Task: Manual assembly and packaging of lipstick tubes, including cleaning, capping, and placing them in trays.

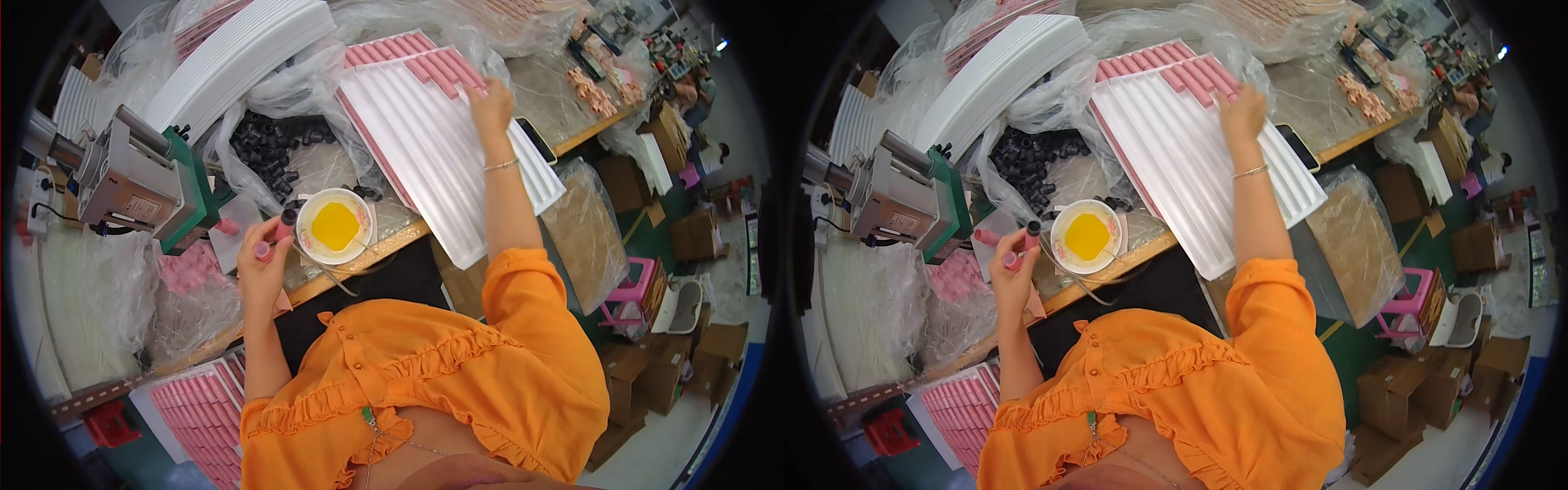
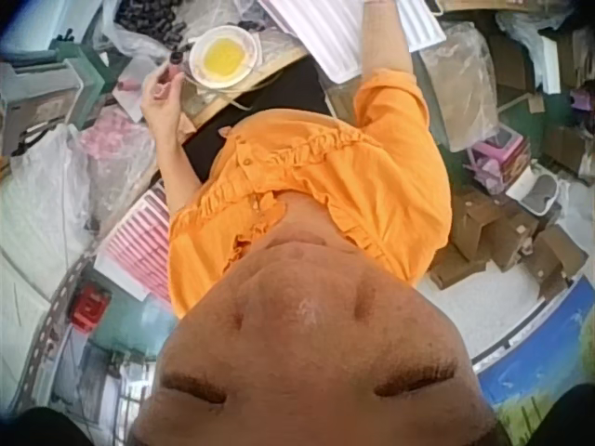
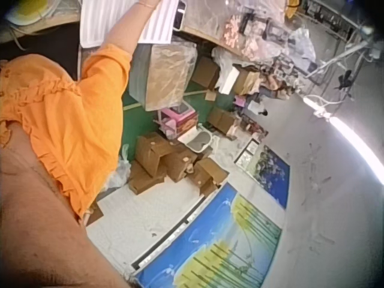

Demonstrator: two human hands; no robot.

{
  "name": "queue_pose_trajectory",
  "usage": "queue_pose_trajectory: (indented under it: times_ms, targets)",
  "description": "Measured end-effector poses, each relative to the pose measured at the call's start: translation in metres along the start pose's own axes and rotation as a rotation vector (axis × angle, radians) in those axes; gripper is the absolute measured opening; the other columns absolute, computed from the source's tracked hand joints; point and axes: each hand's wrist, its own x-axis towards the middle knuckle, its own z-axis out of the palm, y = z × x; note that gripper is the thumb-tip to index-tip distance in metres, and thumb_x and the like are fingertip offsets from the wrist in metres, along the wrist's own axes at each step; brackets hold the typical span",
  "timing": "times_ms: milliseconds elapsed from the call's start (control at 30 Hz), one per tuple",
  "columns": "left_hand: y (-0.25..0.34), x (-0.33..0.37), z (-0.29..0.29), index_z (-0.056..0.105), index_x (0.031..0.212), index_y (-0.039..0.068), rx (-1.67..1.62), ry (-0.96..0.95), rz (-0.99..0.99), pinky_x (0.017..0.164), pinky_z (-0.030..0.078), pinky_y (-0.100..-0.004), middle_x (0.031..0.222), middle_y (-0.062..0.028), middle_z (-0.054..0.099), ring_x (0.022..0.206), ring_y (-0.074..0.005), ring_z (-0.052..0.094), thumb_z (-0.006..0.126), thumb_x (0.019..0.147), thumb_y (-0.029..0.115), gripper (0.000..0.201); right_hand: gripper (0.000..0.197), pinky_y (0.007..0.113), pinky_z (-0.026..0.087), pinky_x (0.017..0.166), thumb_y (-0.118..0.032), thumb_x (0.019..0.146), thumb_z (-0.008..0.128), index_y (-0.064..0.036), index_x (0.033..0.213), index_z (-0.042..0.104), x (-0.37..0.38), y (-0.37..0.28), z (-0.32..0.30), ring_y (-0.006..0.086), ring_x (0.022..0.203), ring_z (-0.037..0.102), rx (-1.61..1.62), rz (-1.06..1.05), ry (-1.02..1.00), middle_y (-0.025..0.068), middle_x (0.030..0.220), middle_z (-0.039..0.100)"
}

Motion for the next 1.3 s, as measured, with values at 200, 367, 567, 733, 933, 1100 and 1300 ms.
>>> queue_pose_trajectory:
  times_ms: [200,367,567,733,933,1100,1300]
  targets:
    - [-0.005,-0.004,-0.016,0.067,0.109,0.001,0.065,0.075,-0.013,0.085,0.045,-0.0255,0.097,-0.0061,0.063,0.091,-0.016,0.059,0.071,0.078,-0.003,0.031,0.034,0.048,0.05,0.081,-0.041,0.081,0.072,-0.0106,0.096,0.071,0.022,0.066,0.033,0.0383,0.096,0.061,-0.264,0.022,-0.148,0.0196,0.101,0.064]
    - [0.006,0.002,-0.023,0.067,0.108,0.002,0.203,0.058,0.084,0.082,0.047,-0.0274,0.098,-0.0088,0.065,0.091,-0.0202,0.062,0.071,0.078,-0.002,0.031,0.026,0.035,0.051,0.068,-0.028,0.081,0.076,-0.0079,0.096,0.07,-0.003,-0.039,-0.061,0.0249,0.072,0.063,0.228,-0.113,-0.29,0.0101,0.089,0.07]
    - [0.025,-0.01,-0.027,0.065,0.102,0.0,0.131,-0.009,0.023,0.081,0.048,-0.0278,0.097,-0.0086,0.065,0.093,-0.0197,0.062,0.07,0.078,-0.004,0.025,0.034,0.034,0.049,0.069,-0.014,0.076,0.079,-0.0064,0.107,0.069,-0.155,-0.195,-0.096,0.0208,0.076,0.062,0.742,-0.562,-0.725,0.007,0.09,0.069]
    - [0.024,-0.025,-0.053,0.063,0.097,0.0,0.429,-0.035,0.231,0.072,0.048,-0.0329,0.088,-0.0117,0.062,0.082,-0.0286,0.062,0.071,0.07,-0.005,0.029,0.036,0.039,0.044,0.077,-0.018,0.07,0.079,-0.0089,0.104,0.069,-0.192,-0.223,-0.075,0.0266,0.085,0.059,0.754,-0.767,-0.824,0.0062,0.088,0.067]
    - [0.009,-0.037,-0.063,0.061,0.096,0.0,0.307,-0.011,0.144,0.077,0.05,-0.0354,0.097,-0.0137,0.063,0.094,-0.0312,0.062,0.069,0.072,-0.005,0.026,0.028,0.039,0.04,0.074,-0.016,0.073,0.074,-0.0081,0.1,0.068,-0.217,-0.247,-0.069,0.0255,0.084,0.059,0.617,-0.869,-0.868,0.0055,0.081,0.065]
    - [-0.056,-0.004,-0.076,0.061,0.096,0.0,0.387,0.456,0.125,0.078,0.05,-0.0348,0.103,-0.0144,0.067,0.093,-0.029,0.065,0.073,0.075,0.001,0.024,0.019,0.044,0.042,0.071,-0.019,0.077,0.075,-0.0078,0.089,0.065,-0.233,-0.272,-0.008,0.0309,0.087,0.059,0.681,-0.568,-0.981,0.0095,0.082,0.065]
    - [-0.073,0.016,-0.095,0.052,0.106,0.001,0.276,0.315,-0.147,0.073,0.051,-0.0331,0.091,-0.0112,0.068,0.085,-0.0222,0.068,0.07,0.081,0.002,0.031,0.036,0.045,0.048,0.081,-0.024,0.068,0.082,-0.0068,0.093,0.064,-0.242,-0.318,0.046,0.0353,0.095,0.057,0.582,-0.629,-0.944,0.0143,0.092,0.062]
